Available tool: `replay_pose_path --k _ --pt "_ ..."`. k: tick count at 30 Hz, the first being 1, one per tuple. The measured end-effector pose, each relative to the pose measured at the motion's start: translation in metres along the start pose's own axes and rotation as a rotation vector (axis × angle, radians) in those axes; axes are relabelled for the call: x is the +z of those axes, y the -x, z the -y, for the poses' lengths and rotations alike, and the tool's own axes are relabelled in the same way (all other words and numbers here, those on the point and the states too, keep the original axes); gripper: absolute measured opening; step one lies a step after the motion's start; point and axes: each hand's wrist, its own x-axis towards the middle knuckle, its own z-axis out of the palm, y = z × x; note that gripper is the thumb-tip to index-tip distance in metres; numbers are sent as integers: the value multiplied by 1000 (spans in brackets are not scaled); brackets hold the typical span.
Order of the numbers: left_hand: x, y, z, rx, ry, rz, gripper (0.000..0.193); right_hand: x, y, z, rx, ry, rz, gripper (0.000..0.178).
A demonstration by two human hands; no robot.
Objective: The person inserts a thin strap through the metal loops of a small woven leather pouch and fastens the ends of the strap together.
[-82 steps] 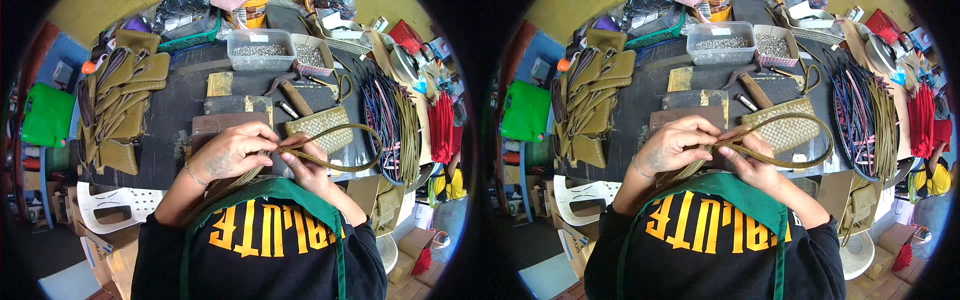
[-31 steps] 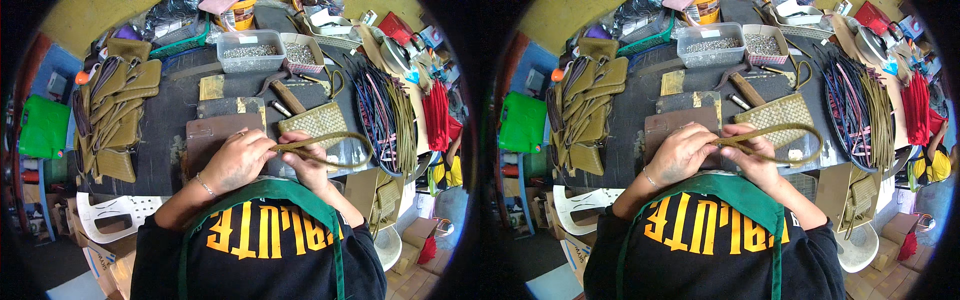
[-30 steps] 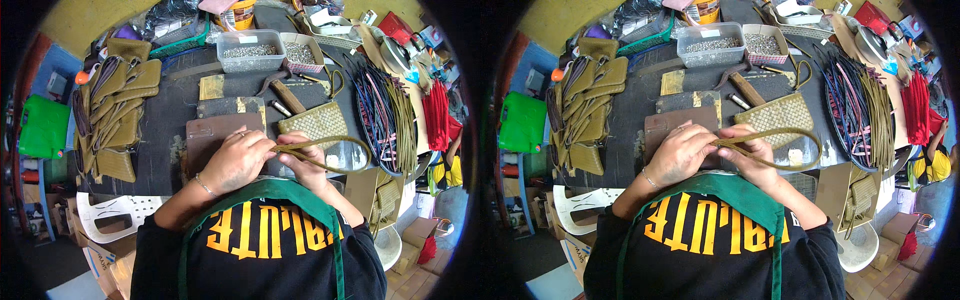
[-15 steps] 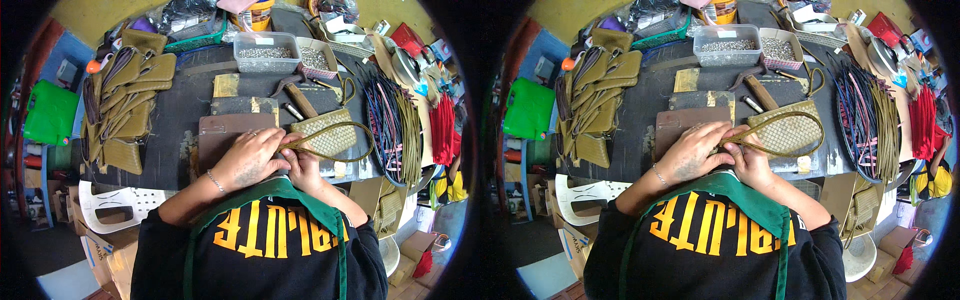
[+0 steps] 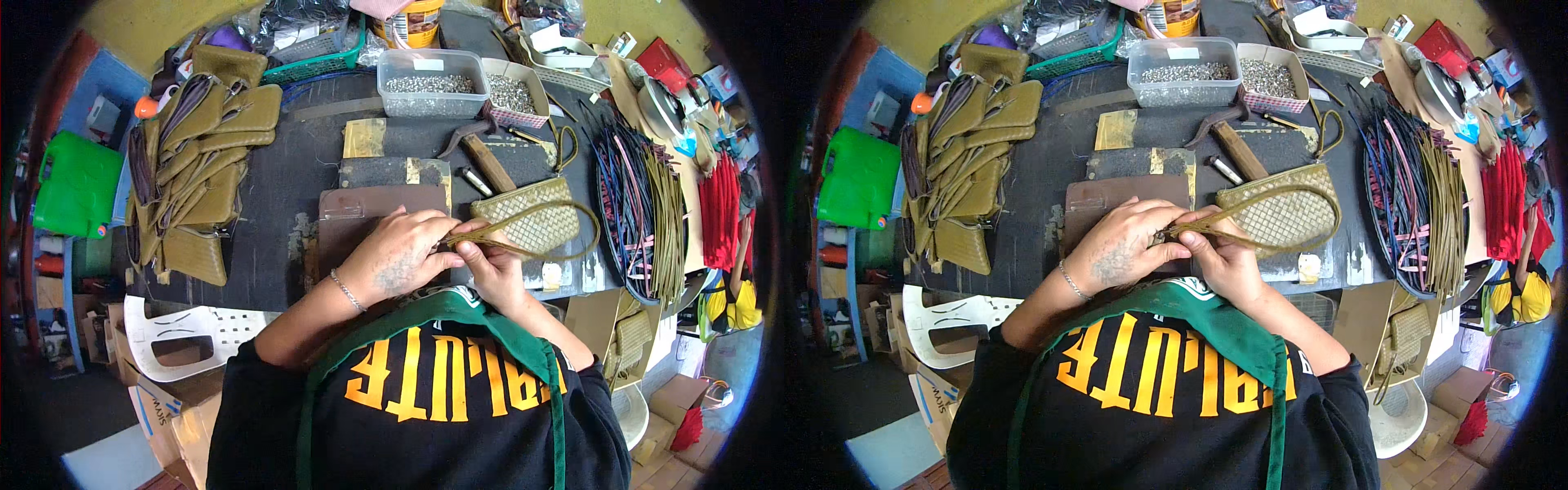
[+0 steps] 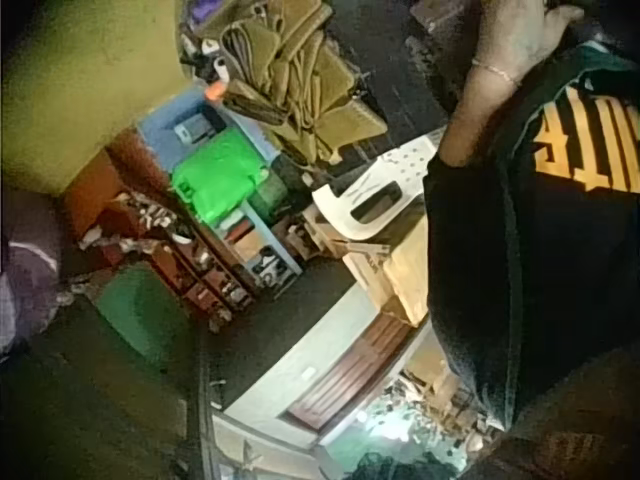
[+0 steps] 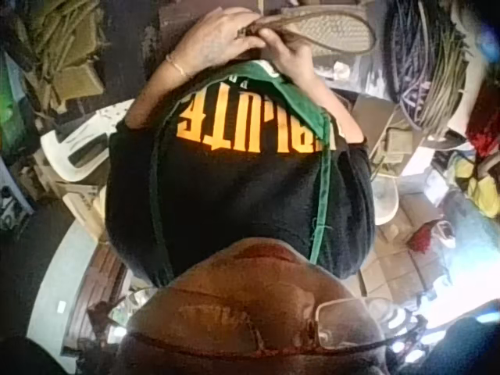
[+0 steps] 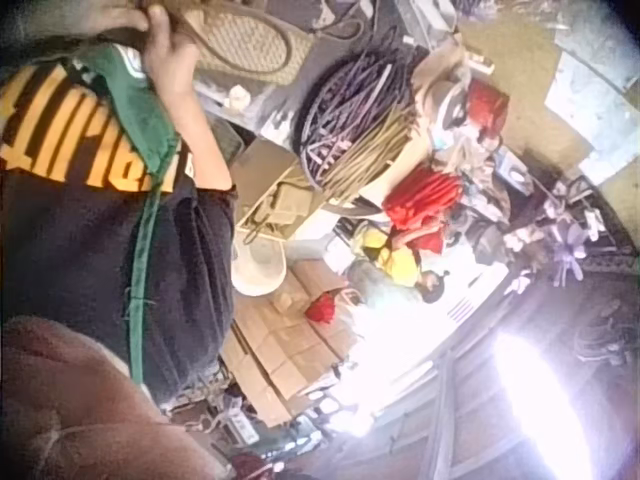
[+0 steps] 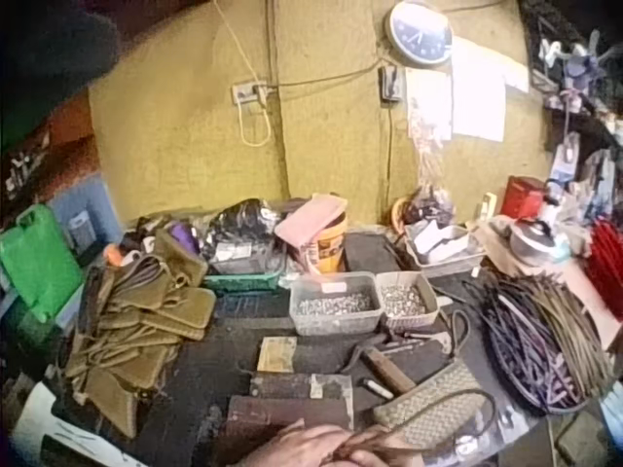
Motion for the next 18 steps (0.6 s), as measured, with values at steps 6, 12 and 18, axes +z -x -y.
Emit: replay_pose_path --k 6,12,18 --pt "-4 -1 3 -46 109 -10 17 -10 -4 1 225 -282 -122 23" --pt "-3 -2 3 -62 219 -33 19 -10 -6 1 220 -535 -141 22" --pt "-5 -2 3 39 228 -123 18 -13 -7 3 210 -555 -166 18"
